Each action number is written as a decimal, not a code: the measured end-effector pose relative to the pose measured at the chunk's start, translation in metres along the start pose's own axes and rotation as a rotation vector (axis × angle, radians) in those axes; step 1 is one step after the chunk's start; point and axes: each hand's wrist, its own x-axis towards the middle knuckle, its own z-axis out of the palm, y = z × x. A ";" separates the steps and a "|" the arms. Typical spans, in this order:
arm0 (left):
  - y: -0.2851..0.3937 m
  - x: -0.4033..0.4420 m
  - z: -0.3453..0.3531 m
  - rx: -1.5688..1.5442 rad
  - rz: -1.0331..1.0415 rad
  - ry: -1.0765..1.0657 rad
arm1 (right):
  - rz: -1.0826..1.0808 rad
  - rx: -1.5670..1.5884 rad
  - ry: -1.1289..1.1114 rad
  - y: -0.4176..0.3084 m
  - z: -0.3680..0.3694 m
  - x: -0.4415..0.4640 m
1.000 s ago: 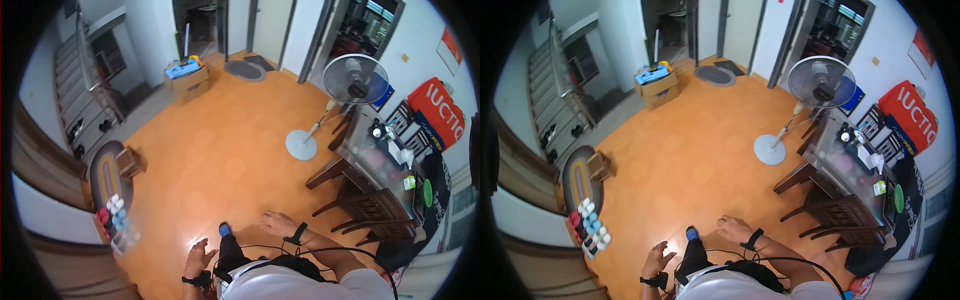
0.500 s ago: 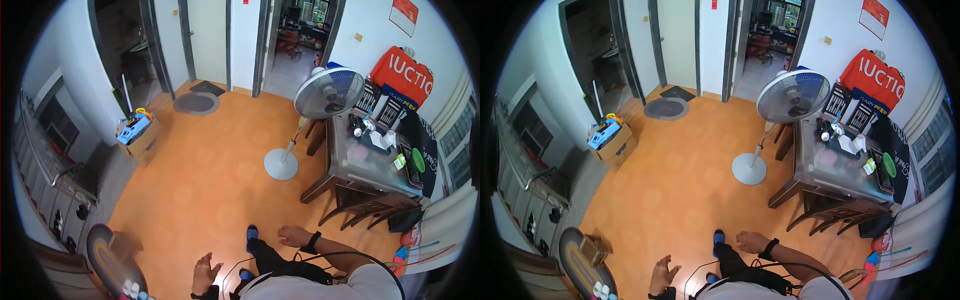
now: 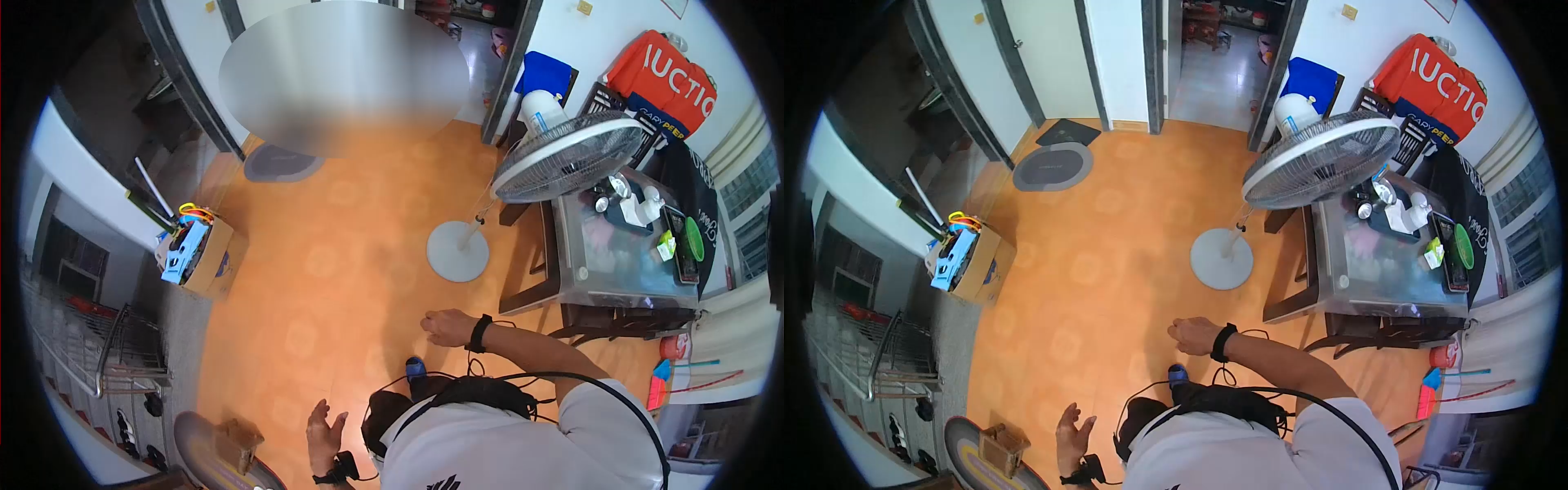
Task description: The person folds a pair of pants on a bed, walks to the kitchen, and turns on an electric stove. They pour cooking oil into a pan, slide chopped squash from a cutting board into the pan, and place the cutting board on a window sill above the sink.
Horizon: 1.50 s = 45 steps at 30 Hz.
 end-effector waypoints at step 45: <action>0.483 0.906 0.171 0.150 0.904 -0.865 | 1.797 0.148 2.145 0.390 -0.260 0.146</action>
